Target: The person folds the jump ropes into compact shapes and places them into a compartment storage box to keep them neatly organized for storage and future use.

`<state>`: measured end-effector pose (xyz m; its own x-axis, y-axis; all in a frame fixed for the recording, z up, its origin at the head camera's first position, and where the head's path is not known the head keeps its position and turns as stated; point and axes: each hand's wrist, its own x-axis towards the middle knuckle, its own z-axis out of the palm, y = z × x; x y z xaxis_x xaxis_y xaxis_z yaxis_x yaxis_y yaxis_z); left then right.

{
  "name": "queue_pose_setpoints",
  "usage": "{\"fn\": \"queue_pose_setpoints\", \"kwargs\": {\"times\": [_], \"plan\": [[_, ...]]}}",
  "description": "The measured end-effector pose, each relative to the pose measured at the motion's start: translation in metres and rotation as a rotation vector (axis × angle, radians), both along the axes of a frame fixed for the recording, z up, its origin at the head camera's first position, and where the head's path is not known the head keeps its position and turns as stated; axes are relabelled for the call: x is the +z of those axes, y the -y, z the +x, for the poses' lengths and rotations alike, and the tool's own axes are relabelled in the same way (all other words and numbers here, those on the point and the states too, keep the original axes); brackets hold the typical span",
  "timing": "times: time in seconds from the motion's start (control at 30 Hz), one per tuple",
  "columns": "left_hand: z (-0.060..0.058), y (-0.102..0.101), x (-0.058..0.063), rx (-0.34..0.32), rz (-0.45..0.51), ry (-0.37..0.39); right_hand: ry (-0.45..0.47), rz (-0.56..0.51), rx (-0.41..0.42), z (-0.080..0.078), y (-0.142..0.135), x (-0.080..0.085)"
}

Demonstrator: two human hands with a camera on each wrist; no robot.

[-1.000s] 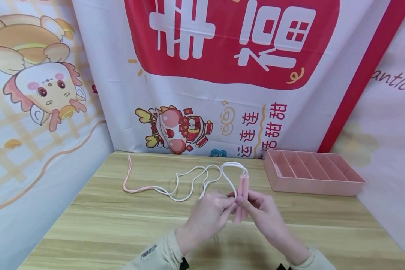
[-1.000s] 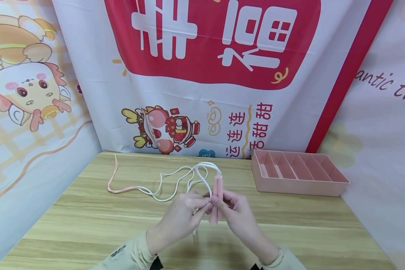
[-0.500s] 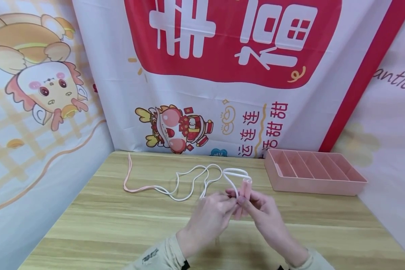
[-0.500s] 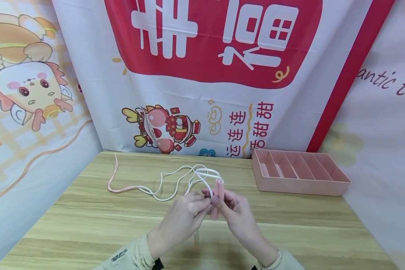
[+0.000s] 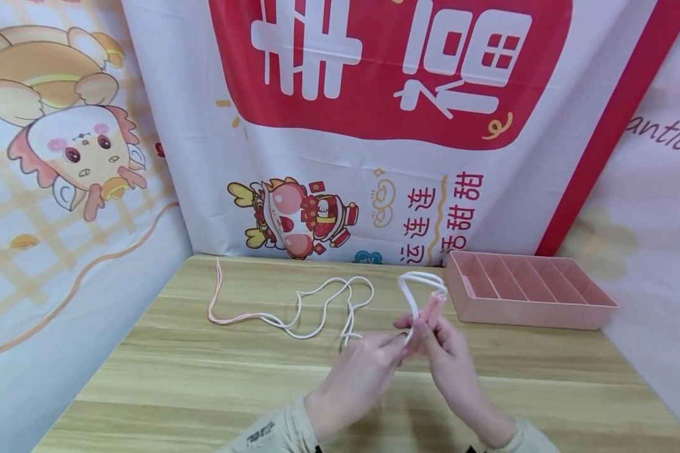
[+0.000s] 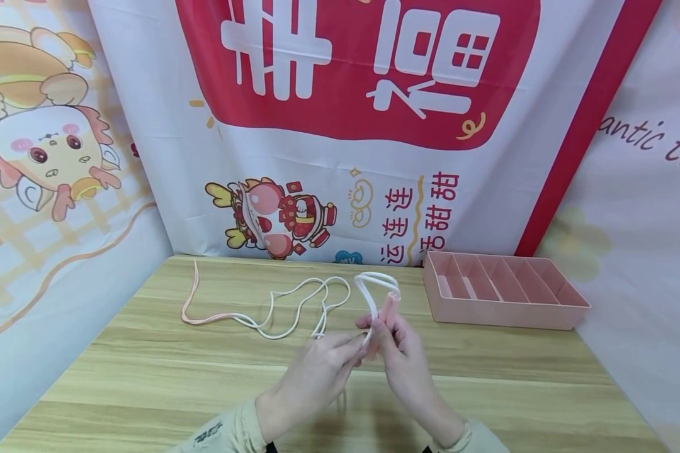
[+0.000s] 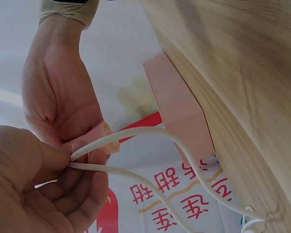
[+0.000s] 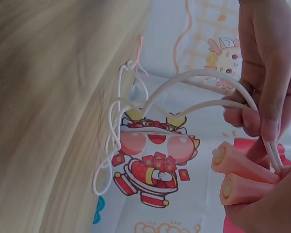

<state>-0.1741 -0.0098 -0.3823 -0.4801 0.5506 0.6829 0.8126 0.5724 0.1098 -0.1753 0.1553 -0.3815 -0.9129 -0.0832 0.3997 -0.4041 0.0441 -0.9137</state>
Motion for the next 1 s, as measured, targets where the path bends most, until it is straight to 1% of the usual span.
{"fn": "queue_pose_setpoints", "kwargs": {"times": [0.03, 0.17, 0.23, 0.3, 0.4, 0.47, 0.53, 0.6, 0.7, 0.77, 0.87, 1.0], "plan": [[0.000, 0.000, 0.000, -0.010, 0.003, 0.023, 0.016, -0.003, -0.016, -0.001, -0.001, 0.001], [-0.003, 0.001, 0.000, -0.027, 0.003, 0.063, 0.060, -0.014, -0.086, -0.006, -0.007, 0.007], [-0.007, 0.003, 0.000, -0.042, 0.009, 0.089, 0.066, -0.007, -0.106, -0.007, -0.010, 0.009], [-0.011, 0.007, 0.002, -0.055, 0.014, 0.140, 0.071, 0.003, -0.099, -0.008, -0.012, 0.010], [-0.020, 0.014, 0.005, -0.083, 0.008, 0.248, 0.061, 0.041, -0.079, -0.009, -0.015, 0.011], [-0.026, 0.020, 0.008, -0.090, -0.007, 0.326, 0.039, 0.071, -0.070, -0.010, -0.017, 0.011], [-0.032, 0.026, 0.012, -0.114, -0.009, 0.399, 0.007, 0.105, -0.057, -0.011, -0.019, 0.013], [-0.037, 0.033, 0.015, -0.132, -0.003, 0.472, -0.028, 0.145, -0.031, -0.011, -0.021, 0.014], [-0.043, 0.042, 0.019, -0.152, 0.011, 0.567, -0.077, 0.192, 0.031, -0.012, -0.025, 0.017], [-0.048, 0.048, 0.021, -0.155, 0.016, 0.606, -0.101, 0.211, 0.064, -0.013, -0.028, 0.019], [-0.055, 0.054, 0.021, -0.164, 0.008, 0.622, -0.124, 0.233, 0.108, -0.014, -0.032, 0.021], [-0.063, 0.056, 0.017, -0.173, -0.022, 0.630, -0.104, 0.296, 0.158, -0.014, -0.036, 0.023]]}}
